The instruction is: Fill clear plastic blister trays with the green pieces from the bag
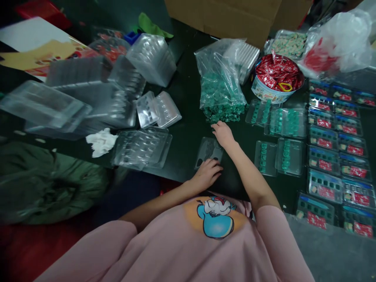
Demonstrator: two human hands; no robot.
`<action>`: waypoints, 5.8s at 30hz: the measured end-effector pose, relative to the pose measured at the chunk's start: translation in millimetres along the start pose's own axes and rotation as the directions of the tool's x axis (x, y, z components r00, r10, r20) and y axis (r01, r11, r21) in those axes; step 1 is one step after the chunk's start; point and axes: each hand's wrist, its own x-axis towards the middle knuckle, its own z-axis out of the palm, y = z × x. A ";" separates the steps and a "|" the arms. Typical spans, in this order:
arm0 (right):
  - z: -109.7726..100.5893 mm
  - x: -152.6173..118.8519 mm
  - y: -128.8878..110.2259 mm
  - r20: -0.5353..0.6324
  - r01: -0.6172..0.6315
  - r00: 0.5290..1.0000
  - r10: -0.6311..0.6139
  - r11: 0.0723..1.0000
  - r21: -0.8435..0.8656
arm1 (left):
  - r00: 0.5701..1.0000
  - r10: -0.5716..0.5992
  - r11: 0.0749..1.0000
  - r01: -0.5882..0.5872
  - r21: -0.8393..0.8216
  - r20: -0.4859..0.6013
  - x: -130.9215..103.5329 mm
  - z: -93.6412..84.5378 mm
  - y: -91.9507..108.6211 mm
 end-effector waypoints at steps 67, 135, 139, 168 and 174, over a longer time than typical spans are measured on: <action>-30.2 -93.9 -19.1 -0.486 -0.019 0.822 0.296 0.868 0.496 | 0.912 -0.384 0.100 0.199 -0.975 0.146 111.2 -44.7 -22.5; -28.4 -37.6 10.4 -0.186 -0.051 0.959 0.215 0.773 0.633 | 0.836 -0.371 0.755 0.018 -0.656 -0.405 117.9 -49.3 -57.6; -25.0 -44.2 5.0 -0.127 -0.059 0.961 0.246 0.630 0.774 | 0.820 -0.421 0.694 0.015 -0.720 -0.388 116.9 -46.5 -53.6; -13.0 -59.5 3.0 0.125 -0.257 0.900 0.419 0.276 0.926 | 0.936 -0.233 0.802 0.032 -0.597 -0.263 98.6 -51.1 -67.9; -12.6 -68.1 14.0 -0.001 -0.202 0.908 0.419 0.438 0.876 | 0.945 -0.168 0.893 0.026 -0.450 -0.280 89.8 -41.0 -78.1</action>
